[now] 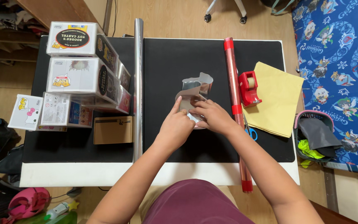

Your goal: The person wraps a rectangular box with silver wrapping paper at a desk. They fold the paper over the box, crease the sides, fold the end flaps inward, and press the folds flat to secure the wrap around the box.

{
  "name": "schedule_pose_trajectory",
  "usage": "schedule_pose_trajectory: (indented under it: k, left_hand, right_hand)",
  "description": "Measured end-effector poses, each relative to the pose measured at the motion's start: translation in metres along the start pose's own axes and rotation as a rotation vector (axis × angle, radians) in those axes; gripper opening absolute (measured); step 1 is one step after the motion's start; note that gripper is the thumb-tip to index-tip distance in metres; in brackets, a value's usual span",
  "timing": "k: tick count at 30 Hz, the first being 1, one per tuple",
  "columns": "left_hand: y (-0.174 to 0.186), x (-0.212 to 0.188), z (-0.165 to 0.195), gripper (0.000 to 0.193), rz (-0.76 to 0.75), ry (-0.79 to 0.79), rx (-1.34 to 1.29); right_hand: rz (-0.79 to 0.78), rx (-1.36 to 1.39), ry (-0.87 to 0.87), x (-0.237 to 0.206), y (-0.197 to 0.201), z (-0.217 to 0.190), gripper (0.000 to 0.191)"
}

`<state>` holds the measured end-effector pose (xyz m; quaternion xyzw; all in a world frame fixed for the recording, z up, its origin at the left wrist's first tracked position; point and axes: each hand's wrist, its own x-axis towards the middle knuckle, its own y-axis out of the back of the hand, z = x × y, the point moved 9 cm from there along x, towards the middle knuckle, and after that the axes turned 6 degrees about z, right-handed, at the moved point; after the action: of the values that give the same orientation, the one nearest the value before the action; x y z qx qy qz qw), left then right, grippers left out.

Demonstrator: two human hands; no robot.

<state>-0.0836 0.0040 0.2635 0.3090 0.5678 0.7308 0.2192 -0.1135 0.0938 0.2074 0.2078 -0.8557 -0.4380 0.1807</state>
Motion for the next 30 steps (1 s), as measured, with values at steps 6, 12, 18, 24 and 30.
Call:
schedule_pose_trajectory:
  k: [6, 12, 18, 24, 30]
  left_hand:
    - [-0.004, 0.002, 0.002, 0.012, -0.011, 0.009, 0.016]
    - [0.004, 0.005, 0.003, 0.01, -0.007, 0.016, -0.004]
    - [0.049, -0.029, -0.03, 0.03, 0.59, 0.042, -0.352]
    - [-0.013, -0.064, -0.09, 0.041, 0.547, 0.367, -0.636]
    - [-0.054, -0.061, -0.071, 0.051, 0.375, 0.241, -0.777]
  right_hand:
    - [-0.01, -0.032, 0.053, 0.0, 0.001, -0.005, 0.06]
    - [-0.028, -0.15, 0.131, 0.002, -0.003, -0.01, 0.064]
    - [-0.065, -0.207, 0.13, 0.006, -0.006, -0.007, 0.058]
    - [-0.054, -0.142, 0.121, 0.006, -0.002, -0.01, 0.062]
    - [-0.109, -0.18, 0.094, 0.008, -0.008, -0.005, 0.05]
